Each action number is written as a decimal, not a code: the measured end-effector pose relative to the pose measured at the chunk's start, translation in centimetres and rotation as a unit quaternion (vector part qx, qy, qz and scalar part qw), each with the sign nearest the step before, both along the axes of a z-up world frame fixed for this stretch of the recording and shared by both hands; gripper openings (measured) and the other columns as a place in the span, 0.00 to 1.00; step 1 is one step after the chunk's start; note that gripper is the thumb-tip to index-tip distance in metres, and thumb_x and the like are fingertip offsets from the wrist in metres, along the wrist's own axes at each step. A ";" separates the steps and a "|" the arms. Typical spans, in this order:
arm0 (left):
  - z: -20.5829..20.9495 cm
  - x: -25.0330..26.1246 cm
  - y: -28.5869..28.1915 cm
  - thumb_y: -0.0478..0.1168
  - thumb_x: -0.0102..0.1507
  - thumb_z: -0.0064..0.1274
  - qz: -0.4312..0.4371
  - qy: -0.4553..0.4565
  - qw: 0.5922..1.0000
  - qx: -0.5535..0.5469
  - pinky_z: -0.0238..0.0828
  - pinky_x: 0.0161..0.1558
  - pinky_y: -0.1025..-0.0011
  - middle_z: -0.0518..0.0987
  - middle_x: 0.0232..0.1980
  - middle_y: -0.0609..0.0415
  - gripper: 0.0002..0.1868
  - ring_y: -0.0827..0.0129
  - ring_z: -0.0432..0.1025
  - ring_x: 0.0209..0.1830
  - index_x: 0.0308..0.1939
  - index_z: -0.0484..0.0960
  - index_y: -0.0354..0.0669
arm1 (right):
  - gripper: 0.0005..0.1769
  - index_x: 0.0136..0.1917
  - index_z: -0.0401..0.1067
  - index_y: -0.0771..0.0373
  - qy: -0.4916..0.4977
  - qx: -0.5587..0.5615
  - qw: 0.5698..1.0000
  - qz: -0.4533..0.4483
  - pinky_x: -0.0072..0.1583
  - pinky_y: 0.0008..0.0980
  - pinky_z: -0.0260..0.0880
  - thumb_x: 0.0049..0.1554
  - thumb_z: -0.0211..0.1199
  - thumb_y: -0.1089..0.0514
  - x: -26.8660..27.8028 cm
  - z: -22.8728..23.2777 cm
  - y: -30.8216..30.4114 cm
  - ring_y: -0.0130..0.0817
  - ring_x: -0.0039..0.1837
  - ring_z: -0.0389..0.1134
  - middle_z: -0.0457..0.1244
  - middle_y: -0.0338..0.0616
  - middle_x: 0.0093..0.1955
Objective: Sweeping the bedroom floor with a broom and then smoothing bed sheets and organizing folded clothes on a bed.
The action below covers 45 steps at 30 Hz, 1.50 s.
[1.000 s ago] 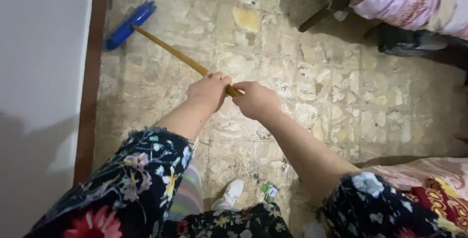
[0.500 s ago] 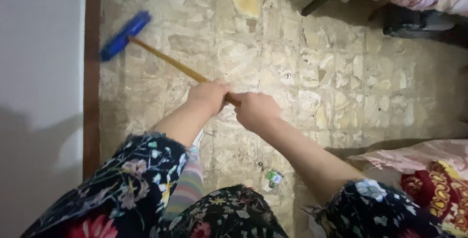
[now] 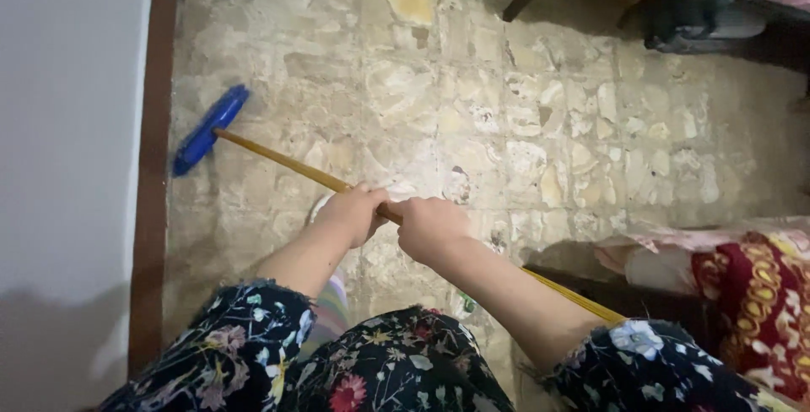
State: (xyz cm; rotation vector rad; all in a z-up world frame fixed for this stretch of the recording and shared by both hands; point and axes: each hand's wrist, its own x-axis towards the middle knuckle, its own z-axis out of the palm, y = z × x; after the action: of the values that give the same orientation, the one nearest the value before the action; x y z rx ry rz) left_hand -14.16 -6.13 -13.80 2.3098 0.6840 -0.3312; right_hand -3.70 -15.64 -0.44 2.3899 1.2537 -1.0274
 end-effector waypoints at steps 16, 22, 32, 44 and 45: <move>1.4 -2.6 -24.6 0.49 0.63 0.59 -0.069 -0.017 0.997 -0.040 0.71 0.56 0.54 0.76 0.59 0.50 0.14 0.49 0.72 0.59 0.52 0.78 0.58 | 0.23 0.64 0.75 0.31 -0.011 -0.037 0.990 -0.133 0.58 0.45 0.73 0.59 0.55 0.55 -4.1 3.2 -24.8 0.47 0.57 0.73 0.71 0.46 0.54; 5.0 0.3 -31.1 0.51 0.62 0.60 -0.103 -0.063 0.990 -0.079 0.71 0.56 0.53 0.77 0.57 0.50 0.16 0.48 0.73 0.57 0.53 0.79 0.59 | 0.22 0.63 0.76 0.26 -0.020 -0.078 0.980 -0.180 0.58 0.44 0.73 0.57 0.61 0.47 -1.7 7.7 -30.5 0.46 0.57 0.73 0.71 0.43 0.56; 11.1 3.7 -36.4 0.55 0.63 0.54 -0.199 -0.128 0.969 -0.072 0.73 0.53 0.52 0.77 0.58 0.51 0.22 0.48 0.75 0.54 0.59 0.76 0.61 | 0.32 0.66 0.75 0.31 0.006 -0.142 0.955 -0.262 0.40 0.38 0.71 0.51 0.65 0.59 1.6 14.0 -35.9 0.38 0.36 0.69 0.73 0.48 0.41; 14.5 3.5 -28.7 0.48 0.66 0.46 -0.172 -0.173 0.967 0.074 0.75 0.46 0.50 0.80 0.51 0.52 0.12 0.51 0.78 0.49 0.50 0.76 0.50 | 0.26 0.64 0.78 0.34 -0.029 -0.096 0.986 -0.135 0.45 0.38 0.73 0.52 0.67 0.52 3.1 16.2 -28.0 0.42 0.41 0.72 0.73 0.46 0.45; 14.1 2.8 -27.4 0.46 0.65 0.46 -0.149 -0.182 0.970 0.068 0.75 0.46 0.50 0.81 0.50 0.52 0.11 0.51 0.78 0.48 0.49 0.76 0.50 | 0.26 0.64 0.78 0.34 -0.024 -0.078 0.991 -0.105 0.48 0.39 0.74 0.51 0.67 0.51 3.3 15.0 -27.1 0.43 0.44 0.73 0.74 0.46 0.47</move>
State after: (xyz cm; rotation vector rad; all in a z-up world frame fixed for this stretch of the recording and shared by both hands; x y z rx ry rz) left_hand -11.34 -33.53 0.34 2.5139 0.1827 0.0112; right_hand -0.38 -42.73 14.61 2.4466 0.8845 -1.0758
